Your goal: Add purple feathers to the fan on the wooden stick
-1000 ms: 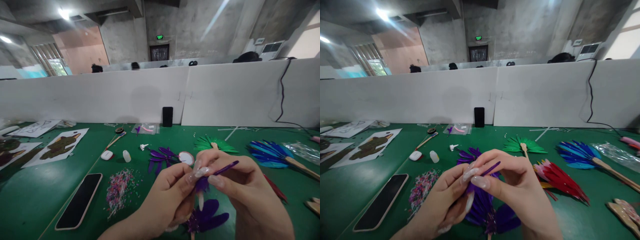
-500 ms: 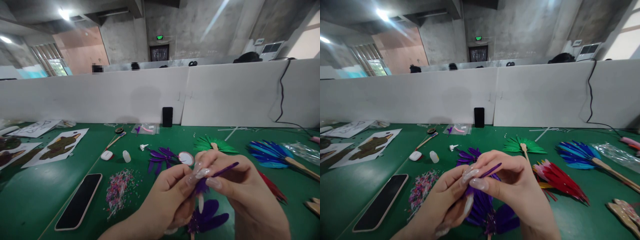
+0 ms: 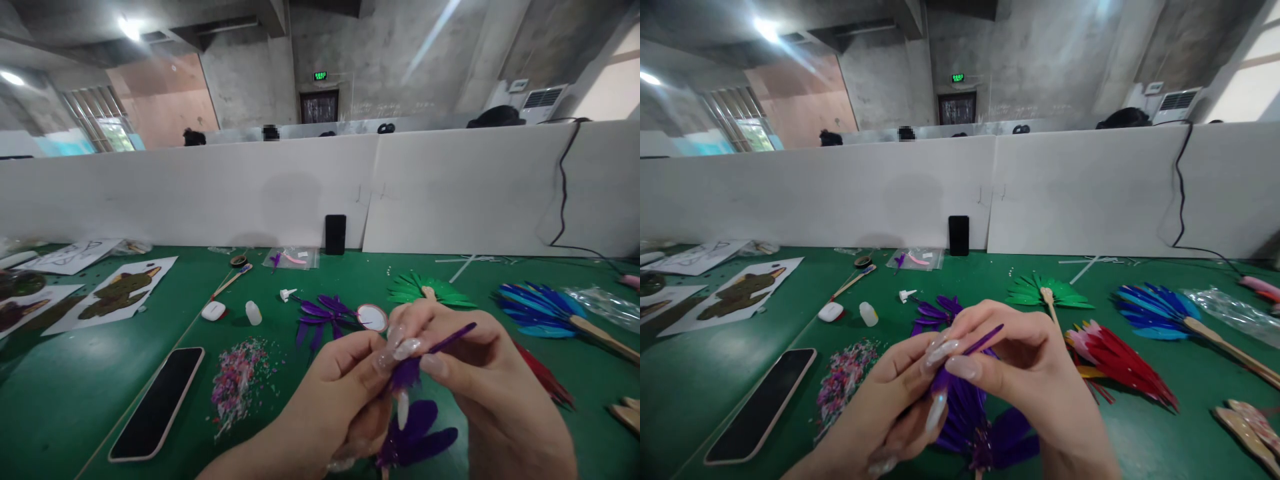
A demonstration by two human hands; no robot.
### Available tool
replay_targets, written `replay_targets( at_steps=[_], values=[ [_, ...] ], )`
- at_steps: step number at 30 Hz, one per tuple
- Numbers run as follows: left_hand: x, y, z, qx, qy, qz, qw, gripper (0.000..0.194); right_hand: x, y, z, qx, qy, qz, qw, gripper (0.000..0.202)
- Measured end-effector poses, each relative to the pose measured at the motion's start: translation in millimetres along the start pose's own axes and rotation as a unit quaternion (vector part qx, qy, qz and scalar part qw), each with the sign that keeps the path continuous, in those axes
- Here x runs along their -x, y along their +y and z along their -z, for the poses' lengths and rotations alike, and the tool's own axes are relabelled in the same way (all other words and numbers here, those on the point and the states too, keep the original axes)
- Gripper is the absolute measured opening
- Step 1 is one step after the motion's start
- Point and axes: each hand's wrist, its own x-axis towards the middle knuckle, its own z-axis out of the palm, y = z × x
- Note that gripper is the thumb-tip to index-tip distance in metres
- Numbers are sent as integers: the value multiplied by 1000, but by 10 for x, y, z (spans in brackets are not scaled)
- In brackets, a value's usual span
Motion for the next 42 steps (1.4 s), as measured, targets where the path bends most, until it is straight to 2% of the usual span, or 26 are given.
replay_targets(
  at_steps=[4, 9, 16, 21, 29, 42],
  values=[
    [-1, 0, 2, 3, -11, 9, 1000, 32, -22, -2, -16, -17, 5, 0, 1000, 11],
    [0, -12, 13, 3, 2, 8, 1000, 30, -45, 3, -22, -31, -1, -4, 1000, 10],
    [-5, -12, 18, 10, -26, -7, 1000, 29, -51, 18, -32, -55, -5, -2, 998, 15],
    [-5, 6, 0, 3, 4, -11, 1000, 31, -27, 13, -41, -50, 7, -20, 999, 21],
    [1, 3, -6, -12, 50, 5, 999, 32, 4, 8, -1, -28, 6, -13, 1000, 10],
    [18, 16, -13, 3, -17, 0, 1000, 32, -50, 30, -39, -89, -19, -21, 996, 10]
  ],
)
